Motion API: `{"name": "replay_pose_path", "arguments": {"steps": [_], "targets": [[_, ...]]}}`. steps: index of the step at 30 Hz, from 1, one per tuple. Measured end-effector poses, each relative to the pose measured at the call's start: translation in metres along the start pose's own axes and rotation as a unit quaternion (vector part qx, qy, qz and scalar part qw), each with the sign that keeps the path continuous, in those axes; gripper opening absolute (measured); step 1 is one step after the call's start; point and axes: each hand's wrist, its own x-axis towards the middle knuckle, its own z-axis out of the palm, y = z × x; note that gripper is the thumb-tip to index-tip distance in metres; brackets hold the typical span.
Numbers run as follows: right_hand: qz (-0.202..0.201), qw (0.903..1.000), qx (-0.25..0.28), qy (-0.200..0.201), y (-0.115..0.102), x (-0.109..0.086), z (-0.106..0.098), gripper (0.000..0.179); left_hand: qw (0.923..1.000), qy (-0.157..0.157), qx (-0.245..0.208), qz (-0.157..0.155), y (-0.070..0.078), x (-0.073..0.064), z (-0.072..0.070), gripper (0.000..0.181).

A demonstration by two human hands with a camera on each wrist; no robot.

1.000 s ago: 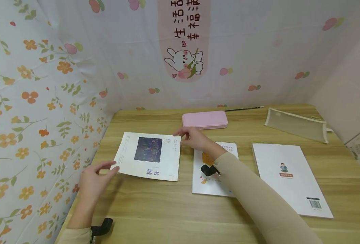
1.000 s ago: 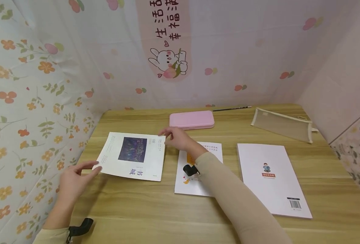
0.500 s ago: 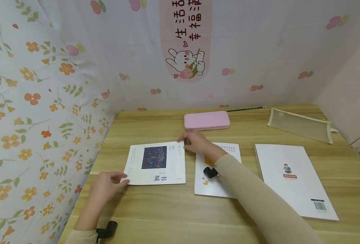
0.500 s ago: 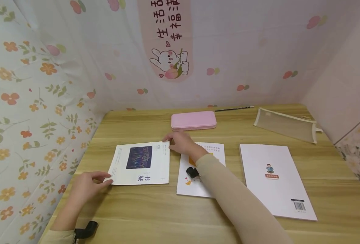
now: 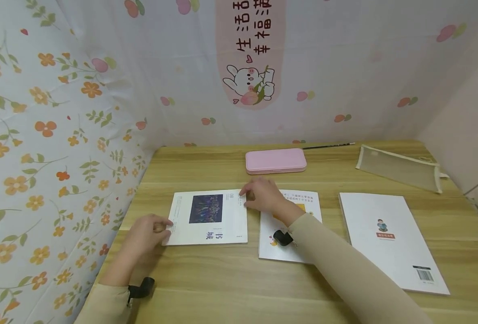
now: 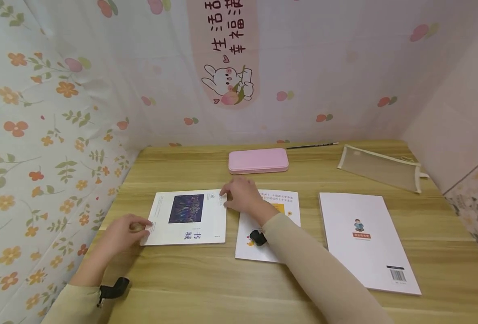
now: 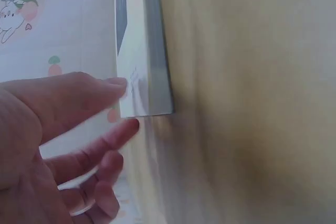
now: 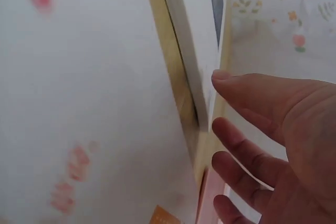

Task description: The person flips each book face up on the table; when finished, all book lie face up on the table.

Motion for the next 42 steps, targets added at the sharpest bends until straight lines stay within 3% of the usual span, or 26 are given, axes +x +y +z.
{"name": "replay_pose_path", "arguments": {"steps": [6,11,20,28,34,42], "targets": [[0.001,0.9997,0.000,-0.022,-0.018,-0.027,-0.002,0.027,0.9996,-0.025,0.000,0.011,0.001,0.040,-0.008,0.030],[-0.006,0.9995,0.002,-0.031,-0.030,-0.046,0.001,0.026,0.9980,-0.042,0.009,0.046,-0.005,0.070,-0.013,0.031],[-0.002,0.9996,-0.004,-0.028,-0.051,-0.073,0.010,0.025,0.9954,-0.061,-0.004,0.074,-0.012,0.098,-0.019,0.028],[0.001,0.9988,-0.048,-0.010,-0.060,-0.083,0.016,0.027,0.9954,-0.051,0.006,0.081,-0.016,0.107,-0.015,0.027],[0.012,0.9981,-0.059,0.011,-0.061,-0.080,0.019,0.022,0.9949,-0.061,-0.003,0.081,-0.022,0.104,-0.016,0.026],[0.026,0.9980,-0.057,0.005,-0.054,-0.068,0.014,0.021,0.9917,-0.068,-0.036,0.103,-0.033,0.092,-0.018,0.021]]}}
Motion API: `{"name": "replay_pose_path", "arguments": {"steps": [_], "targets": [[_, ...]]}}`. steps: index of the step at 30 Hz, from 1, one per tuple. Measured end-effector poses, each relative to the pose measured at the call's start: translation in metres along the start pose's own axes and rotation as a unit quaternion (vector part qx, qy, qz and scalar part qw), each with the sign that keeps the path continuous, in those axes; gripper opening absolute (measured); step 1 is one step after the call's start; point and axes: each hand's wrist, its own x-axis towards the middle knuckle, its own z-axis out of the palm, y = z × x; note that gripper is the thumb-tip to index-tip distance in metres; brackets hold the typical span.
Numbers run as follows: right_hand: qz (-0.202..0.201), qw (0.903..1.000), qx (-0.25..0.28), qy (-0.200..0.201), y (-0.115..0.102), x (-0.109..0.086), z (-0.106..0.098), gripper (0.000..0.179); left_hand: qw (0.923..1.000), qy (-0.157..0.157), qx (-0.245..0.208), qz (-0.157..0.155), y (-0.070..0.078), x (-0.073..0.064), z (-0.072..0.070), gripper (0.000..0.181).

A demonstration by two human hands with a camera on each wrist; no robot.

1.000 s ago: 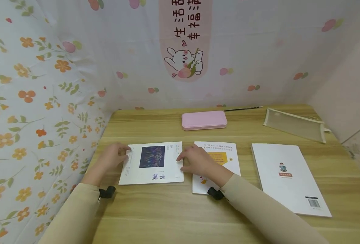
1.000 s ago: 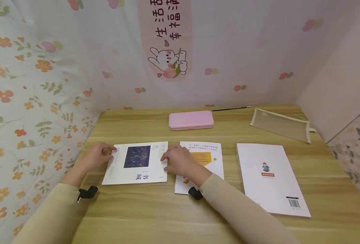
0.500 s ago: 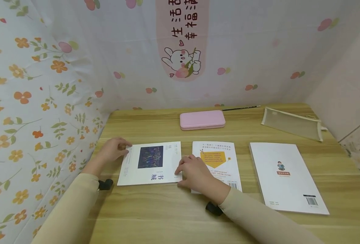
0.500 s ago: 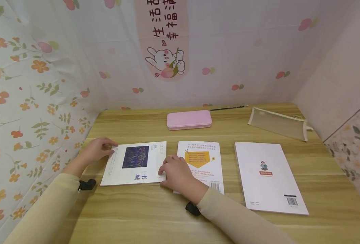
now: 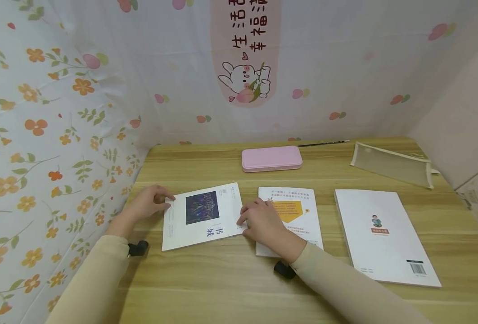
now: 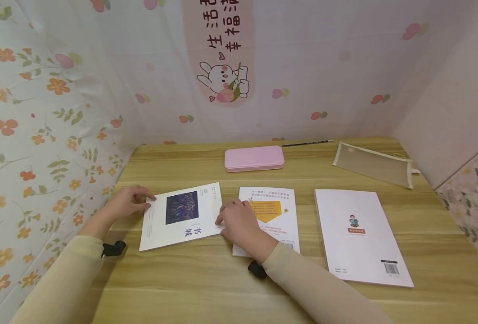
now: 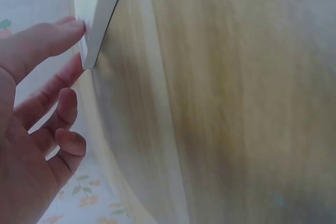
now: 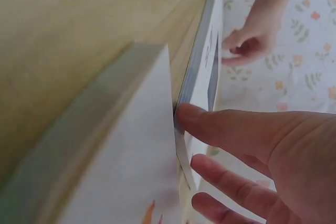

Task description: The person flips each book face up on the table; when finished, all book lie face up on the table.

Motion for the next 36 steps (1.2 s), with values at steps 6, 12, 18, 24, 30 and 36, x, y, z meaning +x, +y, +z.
{"name": "replay_pose_path", "arguments": {"steps": [6,12,18,24,30,36], "targets": [[0.007,0.9997,-0.013,0.020,0.006,0.009,0.000,0.022,0.9993,-0.002,-0.008,0.038,-0.007,-0.008,-0.002,0.026],[0.028,0.9989,-0.017,0.034,0.010,0.020,0.000,0.021,0.9989,-0.031,-0.001,0.034,-0.007,-0.014,-0.006,0.031],[0.046,0.9984,-0.012,0.031,0.013,0.031,-0.002,0.022,0.9978,-0.063,0.002,0.021,-0.001,-0.016,-0.005,0.037],[0.052,0.9981,-0.004,0.033,0.016,0.044,-0.005,0.021,0.9951,-0.092,-0.024,0.029,0.002,-0.022,-0.007,0.036],[0.074,0.9970,0.005,0.024,0.019,0.057,-0.008,0.024,0.9921,-0.113,-0.037,0.041,0.003,-0.026,-0.009,0.031],[0.069,0.9963,0.037,0.035,0.024,0.071,-0.004,0.021,0.9898,-0.134,-0.038,0.029,0.005,-0.036,-0.007,0.032]]}}
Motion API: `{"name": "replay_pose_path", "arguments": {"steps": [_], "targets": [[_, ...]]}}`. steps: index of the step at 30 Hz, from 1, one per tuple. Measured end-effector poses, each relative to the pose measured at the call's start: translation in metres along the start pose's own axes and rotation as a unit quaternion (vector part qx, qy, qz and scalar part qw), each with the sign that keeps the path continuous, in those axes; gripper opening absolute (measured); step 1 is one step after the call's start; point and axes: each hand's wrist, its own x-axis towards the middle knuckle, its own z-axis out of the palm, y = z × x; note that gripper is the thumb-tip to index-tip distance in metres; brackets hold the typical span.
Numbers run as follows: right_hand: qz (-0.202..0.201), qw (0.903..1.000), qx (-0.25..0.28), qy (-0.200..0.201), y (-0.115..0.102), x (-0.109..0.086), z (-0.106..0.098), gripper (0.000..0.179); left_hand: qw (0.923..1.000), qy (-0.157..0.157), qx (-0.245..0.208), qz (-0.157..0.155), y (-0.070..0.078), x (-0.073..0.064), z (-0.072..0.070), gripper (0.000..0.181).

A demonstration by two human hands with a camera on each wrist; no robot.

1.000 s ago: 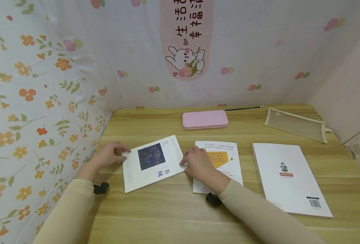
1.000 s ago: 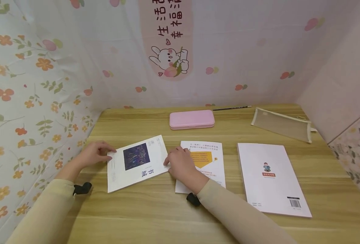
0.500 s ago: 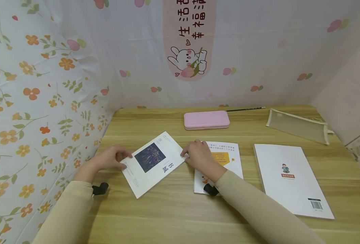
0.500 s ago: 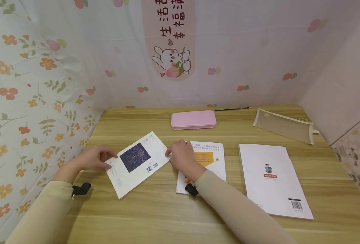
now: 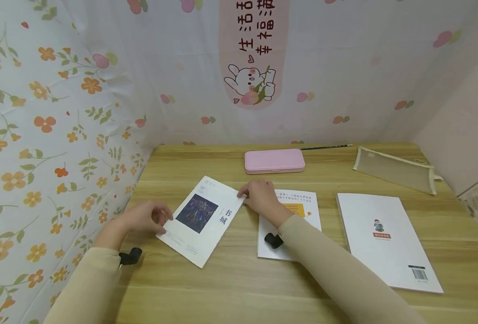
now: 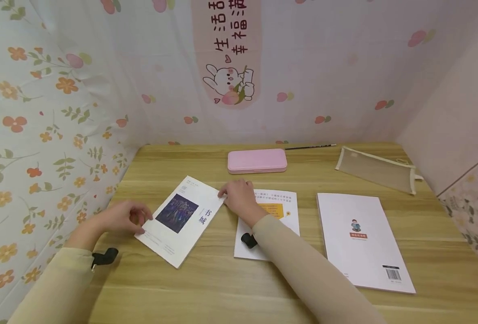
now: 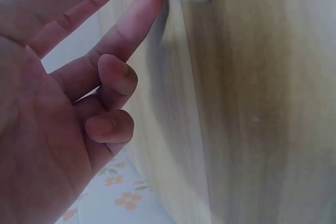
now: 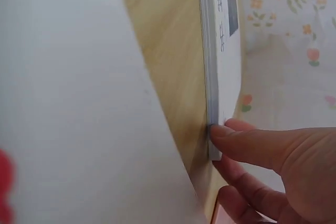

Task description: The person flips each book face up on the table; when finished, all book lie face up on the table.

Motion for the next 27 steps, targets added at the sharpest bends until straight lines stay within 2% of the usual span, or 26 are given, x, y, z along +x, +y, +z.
{"name": "replay_pose_path", "arguments": {"steps": [9,15,18,23,27], "targets": [[-0.002,0.9993,0.038,0.002,0.005,0.020,0.011,0.021,1.0000,-0.001,-0.009,0.004,0.007,-0.010,0.017,0.031],[-0.047,0.9983,0.035,0.004,0.007,0.032,0.016,0.022,0.9998,-0.008,-0.018,0.004,0.015,-0.014,0.027,0.032],[-0.066,0.9971,0.037,-0.009,0.008,0.034,0.015,0.023,0.9995,-0.015,-0.024,0.010,0.018,-0.015,0.030,0.033],[-0.113,0.9924,0.027,-0.041,0.014,0.029,0.003,0.030,0.9995,-0.019,-0.021,0.016,0.022,-0.014,0.030,0.032],[-0.140,0.9885,0.036,-0.046,0.024,0.021,-0.008,0.030,0.9999,0.001,-0.003,0.014,0.028,-0.012,0.029,0.025]]}}
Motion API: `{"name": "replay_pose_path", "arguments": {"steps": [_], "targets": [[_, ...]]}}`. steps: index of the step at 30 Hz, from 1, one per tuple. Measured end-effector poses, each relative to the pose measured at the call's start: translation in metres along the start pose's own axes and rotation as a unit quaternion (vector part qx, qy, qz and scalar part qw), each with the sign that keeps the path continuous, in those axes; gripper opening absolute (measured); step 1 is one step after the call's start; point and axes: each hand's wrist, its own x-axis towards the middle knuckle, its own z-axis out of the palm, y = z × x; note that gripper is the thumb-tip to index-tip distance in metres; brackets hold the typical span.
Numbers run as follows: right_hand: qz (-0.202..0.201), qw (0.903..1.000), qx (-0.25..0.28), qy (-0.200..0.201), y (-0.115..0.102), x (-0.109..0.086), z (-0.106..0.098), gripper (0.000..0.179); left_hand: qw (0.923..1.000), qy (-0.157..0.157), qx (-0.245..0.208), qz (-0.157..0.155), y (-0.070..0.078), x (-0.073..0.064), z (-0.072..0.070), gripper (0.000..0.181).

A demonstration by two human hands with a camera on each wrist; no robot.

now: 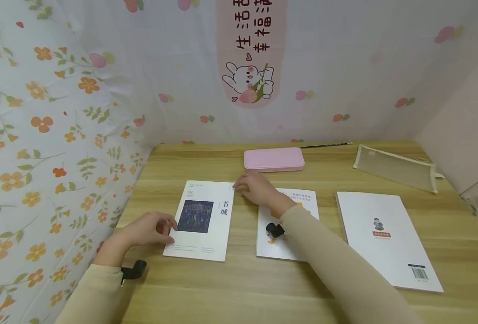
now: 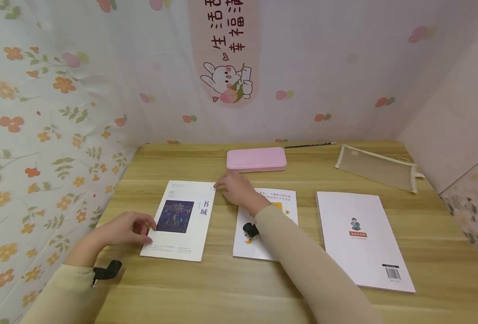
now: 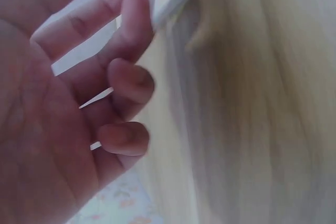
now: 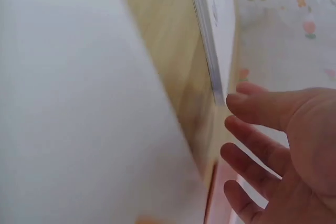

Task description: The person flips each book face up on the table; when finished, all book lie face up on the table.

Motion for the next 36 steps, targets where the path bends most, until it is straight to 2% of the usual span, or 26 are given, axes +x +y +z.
{"name": "replay_pose_path", "arguments": {"steps": [4,9,11,13,17,22,26,31,36], "targets": [[0.023,0.9997,0.010,-0.003,0.010,-0.019,-0.010,0.028,0.9978,0.058,0.030,0.005,0.014,0.010,0.006,0.019],[0.048,0.9986,0.018,-0.009,0.023,-0.040,-0.025,0.031,0.9875,0.152,0.041,-0.006,0.038,0.027,0.020,0.025],[0.051,0.9986,0.012,-0.004,0.029,-0.049,-0.030,0.032,0.9834,0.177,0.036,-0.013,0.049,0.034,0.027,0.029],[0.056,0.9984,-0.002,0.005,0.036,-0.060,-0.034,0.034,0.9817,0.188,0.026,-0.012,0.061,0.042,0.035,0.033],[0.072,0.9969,-0.021,0.022,0.051,-0.085,-0.042,0.033,0.9824,0.185,0.021,-0.005,0.080,0.057,0.050,0.038],[0.086,0.9953,-0.028,0.033,0.067,-0.113,-0.055,0.032,0.9863,0.164,0.021,-0.005,0.099,0.070,0.066,0.040],[0.093,0.9942,-0.041,0.035,0.077,-0.126,-0.063,0.033,0.9890,0.146,0.026,0.006,0.111,0.075,0.075,0.045],[0.110,0.9919,-0.053,0.035,0.090,-0.140,-0.067,0.034,0.9918,0.127,0.006,0.011,0.125,0.079,0.083,0.055],[0.122,0.9893,-0.077,0.022,0.103,-0.152,-0.067,0.039,0.9946,0.100,0.002,0.026,0.136,0.082,0.094,0.052]]}}
